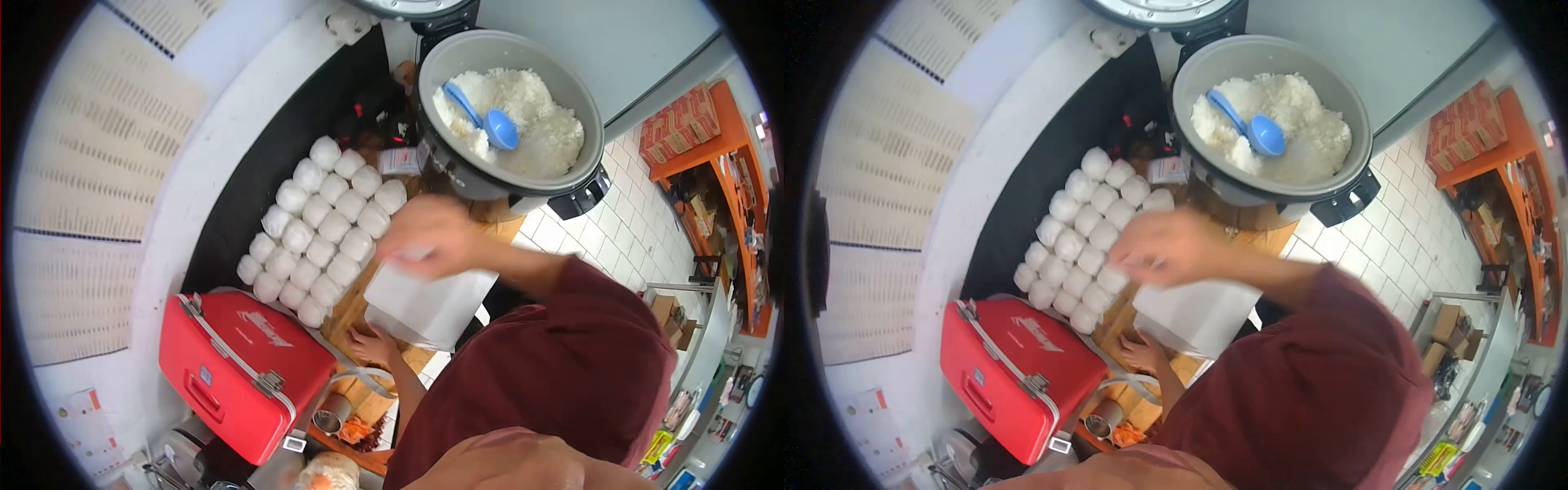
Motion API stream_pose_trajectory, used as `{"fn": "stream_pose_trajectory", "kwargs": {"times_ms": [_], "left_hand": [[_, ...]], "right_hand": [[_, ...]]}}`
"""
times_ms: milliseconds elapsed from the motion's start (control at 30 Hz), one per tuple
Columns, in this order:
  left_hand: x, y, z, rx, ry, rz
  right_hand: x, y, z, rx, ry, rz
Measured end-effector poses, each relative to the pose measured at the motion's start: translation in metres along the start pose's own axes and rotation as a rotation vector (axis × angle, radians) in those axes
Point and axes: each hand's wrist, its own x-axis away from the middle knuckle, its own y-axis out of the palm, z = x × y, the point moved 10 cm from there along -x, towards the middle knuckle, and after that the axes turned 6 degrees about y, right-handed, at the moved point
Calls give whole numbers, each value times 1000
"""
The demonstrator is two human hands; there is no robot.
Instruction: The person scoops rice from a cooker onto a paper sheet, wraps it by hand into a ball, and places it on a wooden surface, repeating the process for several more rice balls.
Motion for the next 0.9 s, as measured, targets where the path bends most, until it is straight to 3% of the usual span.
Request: {"fn": "stream_pose_trajectory", "kwargs": {"times_ms": [33,67,100,200,300,333,400,533,600,633,700,767,833,900], "left_hand": [[1,4,-3,-19,-25,-14],[2,6,-5,-38,-49,-30],[2,6,-6,-32,-54,-44],[2,6,-3,-81,-44,-33],[2,7,-1,-87,-64,-58],[3,13,-7,-123,-92,-95],[-6,14,-10,-124,-41,-30],[-5,5,-17,120,22,-53],[5,13,-30,86,-66,-84],[11,10,-32,30,-104,-52],[23,5,-34,34,-173,-54],[34,2,-42,17,-209,21],[37,3,-43,-40,-229,57],[36,0,-43,-108,-252,134]], "right_hand": [[-3,-44,10,245,-13,-5],[-16,-95,29,307,287,29],[-26,-135,55,476,384,50],[-34,-191,159,939,219,-287],[4,-166,264,1058,164,-743],[11,-158,287,1056,148,-737],[38,-119,292,1054,-347,-839],[54,-104,318,1079,-336,-1066],[56,-107,299,1089,-601,-1044],[55,-108,288,1070,-602,-1054],[68,-137,322,1118,223,-1441],[64,-163,284,1157,190,-1404],[50,-208,273,1339,522,-1321],[25,-258,276,1470,780,-1010]]}}
